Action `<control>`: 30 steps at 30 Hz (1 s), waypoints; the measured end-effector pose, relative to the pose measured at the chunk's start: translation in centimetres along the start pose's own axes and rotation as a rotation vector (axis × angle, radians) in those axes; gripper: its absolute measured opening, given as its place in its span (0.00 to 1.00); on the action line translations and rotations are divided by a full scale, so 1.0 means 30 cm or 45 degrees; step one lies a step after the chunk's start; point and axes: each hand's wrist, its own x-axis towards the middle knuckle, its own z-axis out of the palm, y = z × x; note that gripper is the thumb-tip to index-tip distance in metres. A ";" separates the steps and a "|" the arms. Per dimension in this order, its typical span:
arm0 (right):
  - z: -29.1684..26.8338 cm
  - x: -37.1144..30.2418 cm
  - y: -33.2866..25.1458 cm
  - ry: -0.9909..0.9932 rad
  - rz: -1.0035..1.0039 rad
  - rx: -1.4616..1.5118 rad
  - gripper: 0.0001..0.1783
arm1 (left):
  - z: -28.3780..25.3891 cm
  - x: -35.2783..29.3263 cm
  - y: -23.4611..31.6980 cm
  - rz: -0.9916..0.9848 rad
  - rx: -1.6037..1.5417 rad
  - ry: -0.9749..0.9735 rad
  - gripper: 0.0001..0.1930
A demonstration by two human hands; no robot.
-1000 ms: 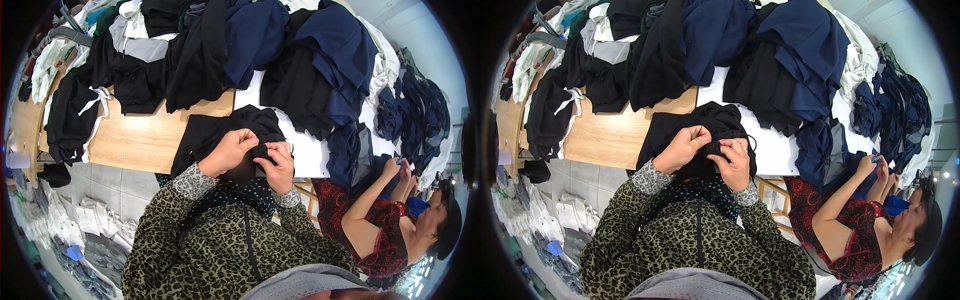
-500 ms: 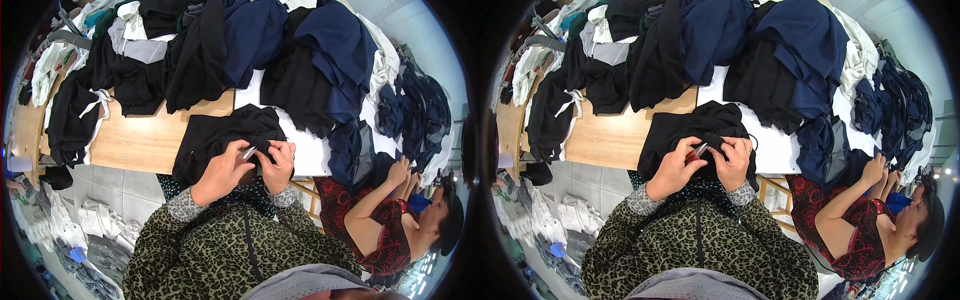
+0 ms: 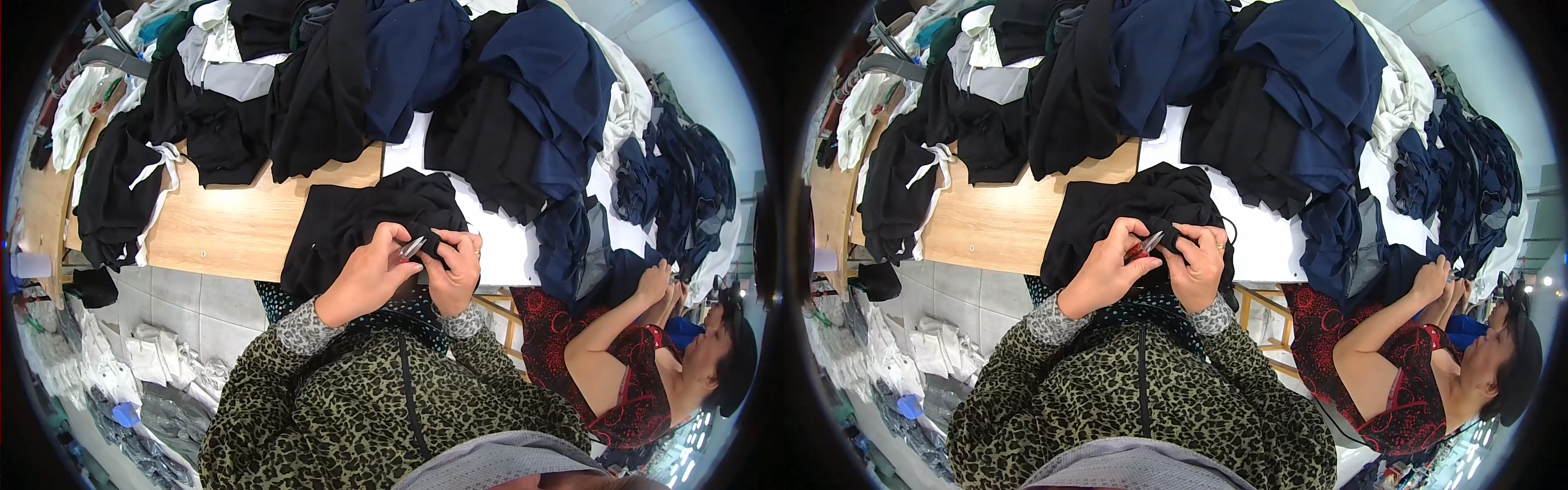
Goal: The recorder is using a small clipper to remove loose threads from various garments at a worktable.
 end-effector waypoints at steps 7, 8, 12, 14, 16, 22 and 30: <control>-0.001 0.001 0.003 -0.009 -0.003 0.028 0.10 | 0.005 0.010 -0.006 -0.010 -0.066 -0.028 0.18; 0.000 -0.001 0.008 -0.008 0.000 0.028 0.10 | 0.005 0.011 -0.005 -0.017 -0.084 -0.034 0.18; 0.001 -0.007 0.021 0.002 0.005 0.038 0.10 | 0.006 0.018 -0.004 -0.034 -0.107 -0.055 0.18; -0.001 -0.007 0.024 0.003 0.005 0.048 0.10 | 0.009 0.022 -0.010 -0.073 -0.119 -0.061 0.18; -0.004 -0.004 0.023 -0.003 -0.015 0.025 0.10 | 0.010 0.024 -0.010 -0.073 -0.123 -0.061 0.18; -0.008 -0.006 0.019 -0.003 -0.009 0.022 0.10 | 0.015 0.024 -0.008 -0.072 -0.127 -0.062 0.17; -0.005 -0.011 0.025 0.014 -0.004 0.017 0.10 | 0.021 0.028 -0.018 -0.119 -0.227 -0.085 0.15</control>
